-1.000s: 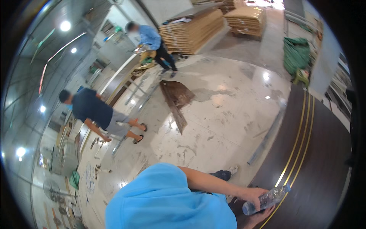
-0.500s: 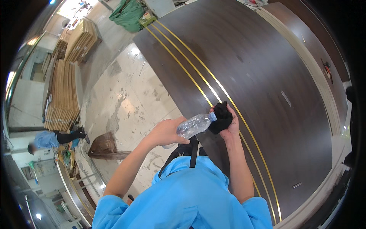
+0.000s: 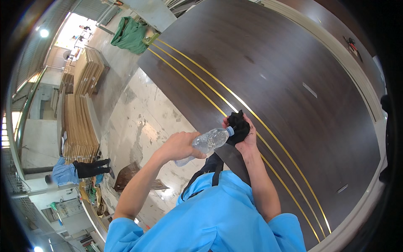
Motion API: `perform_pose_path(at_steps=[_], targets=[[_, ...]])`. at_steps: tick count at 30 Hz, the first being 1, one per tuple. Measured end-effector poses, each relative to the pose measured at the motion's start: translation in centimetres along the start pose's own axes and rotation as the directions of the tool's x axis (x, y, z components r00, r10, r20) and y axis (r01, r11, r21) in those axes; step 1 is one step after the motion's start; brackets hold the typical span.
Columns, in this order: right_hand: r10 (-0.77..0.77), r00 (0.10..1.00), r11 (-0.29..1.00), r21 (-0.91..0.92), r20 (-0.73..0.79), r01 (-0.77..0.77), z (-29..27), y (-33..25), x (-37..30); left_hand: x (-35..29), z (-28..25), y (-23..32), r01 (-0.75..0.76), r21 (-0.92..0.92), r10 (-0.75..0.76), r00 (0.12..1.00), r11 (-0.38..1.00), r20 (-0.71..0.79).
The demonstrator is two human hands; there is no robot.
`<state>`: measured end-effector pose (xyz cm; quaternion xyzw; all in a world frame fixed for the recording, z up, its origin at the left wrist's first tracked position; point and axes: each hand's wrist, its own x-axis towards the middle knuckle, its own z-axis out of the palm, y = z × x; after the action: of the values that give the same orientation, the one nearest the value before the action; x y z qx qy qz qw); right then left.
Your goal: The person wipes a large dark tabletop with a black cloth, moving along and across three parallel gold inlaid lines. They hold a water bottle in the other hand and occasionally reposition it while continuing to wipe the surface.
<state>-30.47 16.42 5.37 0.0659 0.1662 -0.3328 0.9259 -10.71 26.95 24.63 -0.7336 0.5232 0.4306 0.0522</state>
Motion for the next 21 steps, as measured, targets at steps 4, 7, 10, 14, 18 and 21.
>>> perform_pose_path(at_steps=[4,7,10,14,18,21], targets=[[0.021,1.0,0.997,0.076,-0.01,-0.02,-0.3,-0.1,0.1,0.0,-0.2,0.2,0.013,-0.053,-0.012,0.999,0.998,0.034],[0.027,1.0,0.994,0.107,-0.008,-0.026,-0.8,0.1,0.4,0.3,-0.5,0.3,0.02,-0.05,-0.017,0.998,0.999,0.058],[0.039,0.999,0.99,0.136,0.002,-0.039,-1.1,0.4,0.6,0.9,-0.6,0.3,0.014,-0.081,-0.007,0.997,0.997,0.078],[0.056,0.998,0.988,0.144,-0.032,-0.051,-1.2,0.8,0.7,1.8,-0.4,-0.3,0.008,-0.039,-0.005,0.996,0.999,0.09],[0.014,0.997,0.993,0.119,-0.071,-0.006,-1.6,1.1,1.0,2.7,-0.5,-1.4,0.018,-0.056,-0.01,0.99,0.998,0.142],[-0.054,0.99,0.998,0.031,-0.13,0.059,-1.7,1.4,1.4,3.6,-0.8,-2.2,-0.019,-0.058,0.029,0.987,0.998,0.16]])
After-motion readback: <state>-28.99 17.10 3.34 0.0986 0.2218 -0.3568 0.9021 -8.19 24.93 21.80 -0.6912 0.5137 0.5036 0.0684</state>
